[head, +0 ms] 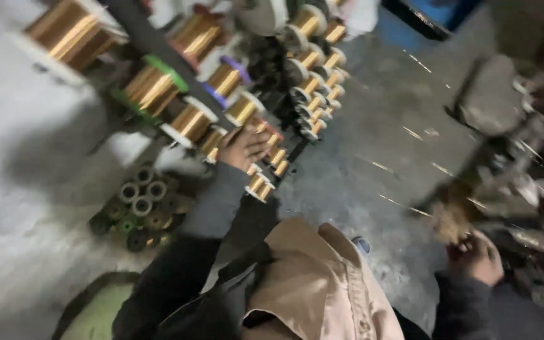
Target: The person is threading and connecting thin metal wires into a wire-processing machine.
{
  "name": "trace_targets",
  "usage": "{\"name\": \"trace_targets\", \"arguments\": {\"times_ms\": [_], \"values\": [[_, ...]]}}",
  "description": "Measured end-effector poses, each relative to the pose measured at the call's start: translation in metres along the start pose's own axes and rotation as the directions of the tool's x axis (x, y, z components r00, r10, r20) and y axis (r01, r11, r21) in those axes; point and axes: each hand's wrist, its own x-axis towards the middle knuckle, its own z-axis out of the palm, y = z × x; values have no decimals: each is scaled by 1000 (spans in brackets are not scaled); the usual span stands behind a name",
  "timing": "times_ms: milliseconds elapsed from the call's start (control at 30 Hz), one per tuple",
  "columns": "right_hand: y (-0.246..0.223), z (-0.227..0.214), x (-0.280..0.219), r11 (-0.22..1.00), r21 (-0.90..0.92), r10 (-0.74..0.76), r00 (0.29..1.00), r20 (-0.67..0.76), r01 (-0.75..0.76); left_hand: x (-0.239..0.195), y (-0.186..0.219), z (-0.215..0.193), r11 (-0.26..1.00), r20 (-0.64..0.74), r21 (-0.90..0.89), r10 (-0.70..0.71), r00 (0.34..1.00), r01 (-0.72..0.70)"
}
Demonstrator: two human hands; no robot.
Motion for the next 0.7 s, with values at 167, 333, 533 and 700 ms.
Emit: {"name": "trace_targets", "arguments": {"times_ms": [167,333,533,700], "values": [[37,-19,42,941,325,-60,991,-120,96,28,-43,-20,986,160,92,-155,975,142],[43,-31,49,941,335,4,989,-146,46,32,-73,-25,963,333,221,-226,915,157],[33,-40,63,952,306,69,990,-124,-28,3,-92,6,935,386,351,-188,903,44],[13,-63,76,986,157,55,998,-11,-53,-29,-157,51,815,551,574,-314,773,-78]]}}
